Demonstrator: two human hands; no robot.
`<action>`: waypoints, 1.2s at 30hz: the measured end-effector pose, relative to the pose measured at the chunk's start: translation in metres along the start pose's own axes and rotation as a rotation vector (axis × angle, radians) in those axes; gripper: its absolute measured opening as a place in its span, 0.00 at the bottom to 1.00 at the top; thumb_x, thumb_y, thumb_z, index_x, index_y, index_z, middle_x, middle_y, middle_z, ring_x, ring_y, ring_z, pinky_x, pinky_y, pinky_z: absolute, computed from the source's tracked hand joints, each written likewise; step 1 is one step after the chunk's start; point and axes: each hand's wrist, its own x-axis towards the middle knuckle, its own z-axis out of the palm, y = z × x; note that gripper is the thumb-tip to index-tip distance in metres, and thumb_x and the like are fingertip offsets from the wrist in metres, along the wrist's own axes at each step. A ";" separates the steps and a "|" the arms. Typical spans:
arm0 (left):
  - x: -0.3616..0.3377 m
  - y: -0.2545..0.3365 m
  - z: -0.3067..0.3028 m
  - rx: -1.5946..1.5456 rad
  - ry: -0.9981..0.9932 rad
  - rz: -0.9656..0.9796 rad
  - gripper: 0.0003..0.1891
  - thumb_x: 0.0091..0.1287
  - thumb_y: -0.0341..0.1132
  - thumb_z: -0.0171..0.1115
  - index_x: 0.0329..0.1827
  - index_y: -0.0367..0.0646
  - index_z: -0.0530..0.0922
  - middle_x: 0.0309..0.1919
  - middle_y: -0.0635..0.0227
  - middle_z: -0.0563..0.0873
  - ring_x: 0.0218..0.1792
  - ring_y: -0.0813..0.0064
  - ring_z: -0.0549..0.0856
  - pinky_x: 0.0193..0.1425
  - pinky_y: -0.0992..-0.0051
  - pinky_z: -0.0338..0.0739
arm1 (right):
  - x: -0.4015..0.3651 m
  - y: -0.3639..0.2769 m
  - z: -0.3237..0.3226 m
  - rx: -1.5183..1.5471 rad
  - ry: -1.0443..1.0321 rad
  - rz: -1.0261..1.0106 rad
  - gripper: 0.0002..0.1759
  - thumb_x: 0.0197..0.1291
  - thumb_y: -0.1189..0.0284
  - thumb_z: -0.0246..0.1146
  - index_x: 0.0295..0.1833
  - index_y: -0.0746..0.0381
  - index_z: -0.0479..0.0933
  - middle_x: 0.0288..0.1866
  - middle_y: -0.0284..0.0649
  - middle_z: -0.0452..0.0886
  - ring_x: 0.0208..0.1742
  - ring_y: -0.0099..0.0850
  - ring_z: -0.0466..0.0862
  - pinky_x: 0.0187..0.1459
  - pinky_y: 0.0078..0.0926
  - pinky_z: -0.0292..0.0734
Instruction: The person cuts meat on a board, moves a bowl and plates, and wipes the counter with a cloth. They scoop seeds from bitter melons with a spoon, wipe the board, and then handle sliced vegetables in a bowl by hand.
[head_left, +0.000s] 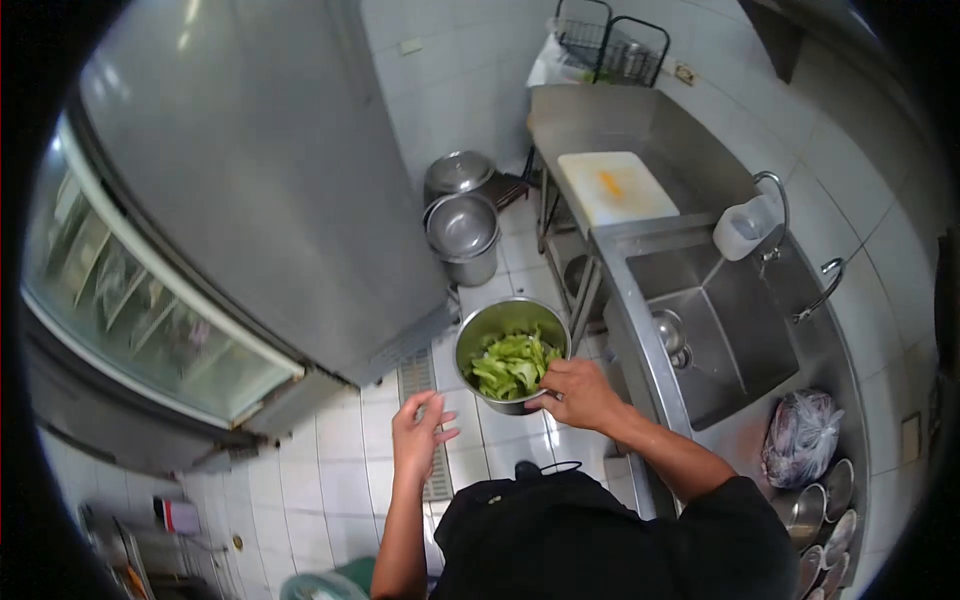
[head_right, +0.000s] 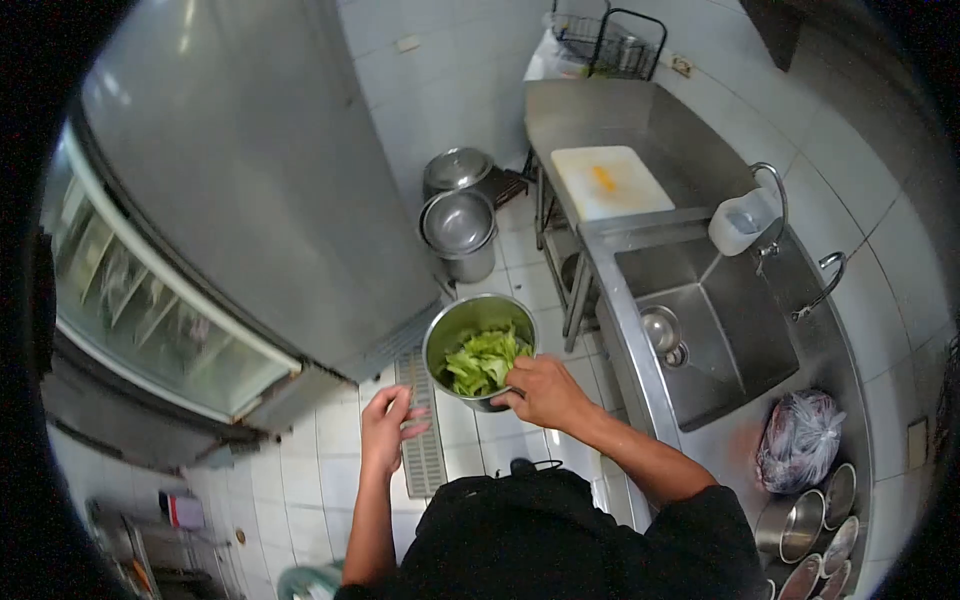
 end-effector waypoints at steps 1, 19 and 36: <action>0.015 -0.003 -0.004 0.034 0.049 0.063 0.13 0.68 0.33 0.63 0.51 0.35 0.77 0.48 0.61 0.80 0.39 0.69 0.85 0.38 0.68 0.86 | 0.010 0.012 -0.004 0.022 0.003 0.043 0.13 0.46 0.67 0.73 0.28 0.65 0.79 0.26 0.44 0.76 0.30 0.46 0.79 0.34 0.42 0.74; 0.377 0.037 0.053 0.334 -0.161 0.163 0.13 0.69 0.39 0.63 0.37 0.35 0.81 0.28 0.67 0.83 0.28 0.80 0.81 0.32 0.80 0.76 | 0.221 0.254 -0.051 -0.234 0.515 0.638 0.15 0.43 0.67 0.77 0.31 0.66 0.82 0.26 0.48 0.78 0.27 0.47 0.80 0.31 0.40 0.74; 0.779 0.094 0.318 0.344 -0.198 0.202 0.15 0.66 0.42 0.65 0.45 0.38 0.84 0.30 0.67 0.87 0.27 0.77 0.82 0.33 0.76 0.75 | 0.283 0.528 -0.089 -0.499 0.631 0.986 0.12 0.51 0.70 0.73 0.31 0.68 0.81 0.27 0.50 0.79 0.26 0.44 0.78 0.32 0.40 0.71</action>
